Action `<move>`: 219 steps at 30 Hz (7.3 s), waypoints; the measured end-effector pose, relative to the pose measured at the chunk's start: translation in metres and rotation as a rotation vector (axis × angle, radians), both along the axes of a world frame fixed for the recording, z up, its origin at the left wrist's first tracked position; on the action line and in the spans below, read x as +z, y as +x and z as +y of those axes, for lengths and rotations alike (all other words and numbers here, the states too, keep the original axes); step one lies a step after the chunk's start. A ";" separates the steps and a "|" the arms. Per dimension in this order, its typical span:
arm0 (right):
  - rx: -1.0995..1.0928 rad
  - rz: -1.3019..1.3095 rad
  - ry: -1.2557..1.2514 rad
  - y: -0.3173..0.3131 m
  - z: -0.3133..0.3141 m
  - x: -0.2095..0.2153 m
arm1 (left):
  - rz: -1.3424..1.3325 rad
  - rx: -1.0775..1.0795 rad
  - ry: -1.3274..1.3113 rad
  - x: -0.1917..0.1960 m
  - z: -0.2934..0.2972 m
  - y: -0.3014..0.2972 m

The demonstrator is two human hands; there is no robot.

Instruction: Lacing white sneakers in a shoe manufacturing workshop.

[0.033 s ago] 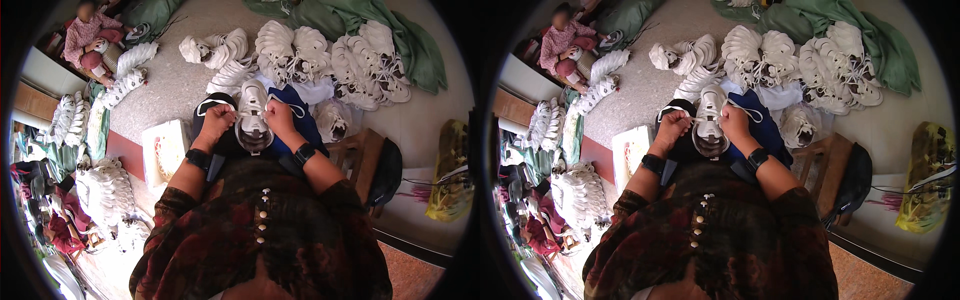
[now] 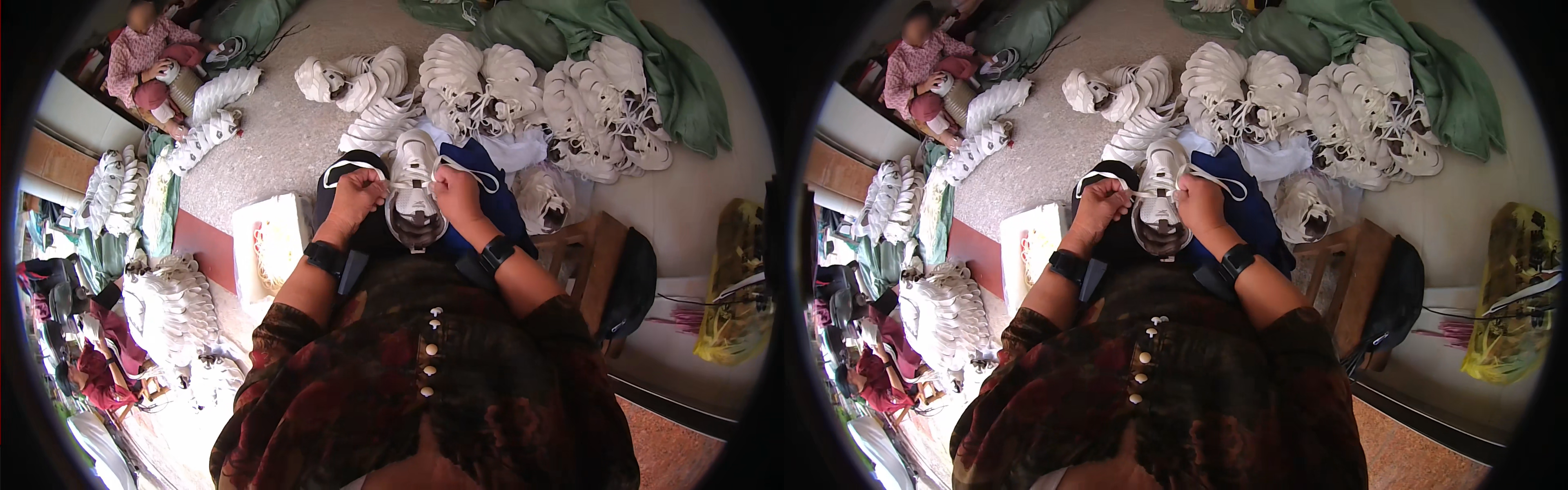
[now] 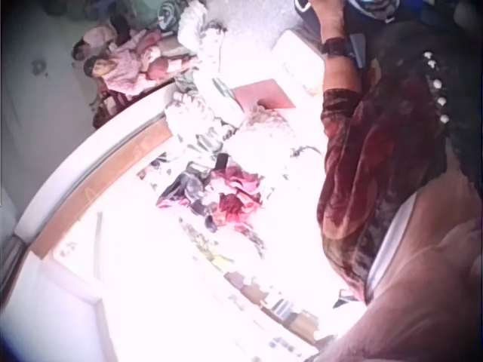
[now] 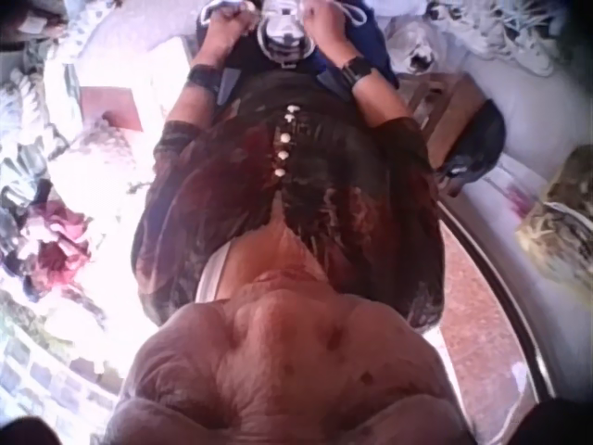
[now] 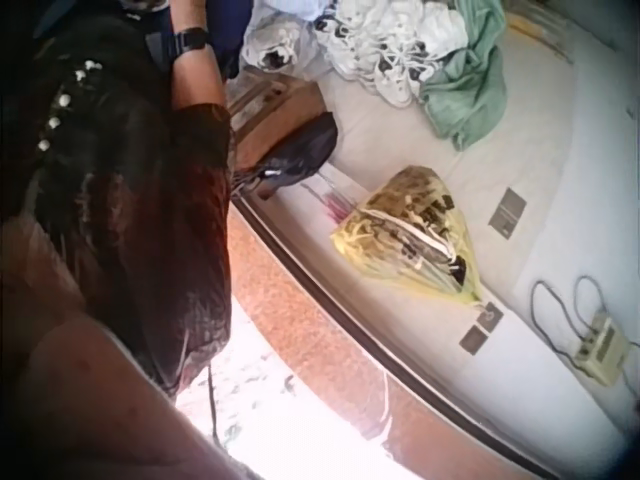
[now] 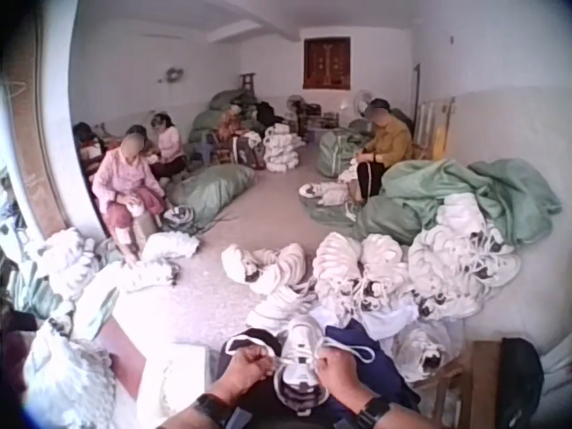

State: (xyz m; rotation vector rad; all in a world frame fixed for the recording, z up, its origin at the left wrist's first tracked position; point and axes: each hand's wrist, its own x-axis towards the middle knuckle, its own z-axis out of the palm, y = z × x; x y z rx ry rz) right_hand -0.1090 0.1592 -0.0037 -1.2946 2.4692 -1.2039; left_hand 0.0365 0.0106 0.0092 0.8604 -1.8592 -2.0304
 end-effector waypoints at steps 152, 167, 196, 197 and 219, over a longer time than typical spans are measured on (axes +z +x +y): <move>0.157 -0.660 -0.028 -0.028 0.013 0.005 | -0.017 -0.205 -0.790 -0.001 -0.005 -0.007; 0.260 -0.413 0.072 -0.055 0.074 0.029 | -0.169 -0.179 -0.570 0.010 -0.033 0.055; 0.451 -0.695 0.155 -0.030 0.052 0.025 | -0.056 -0.509 0.068 0.032 0.009 0.036; 0.389 -0.702 0.043 -0.023 0.041 0.016 | -0.063 -0.593 -0.022 0.027 0.013 0.022; 0.014 -0.161 -0.126 -0.008 0.017 -0.006 | 0.049 -0.438 -0.089 0.003 0.035 -0.016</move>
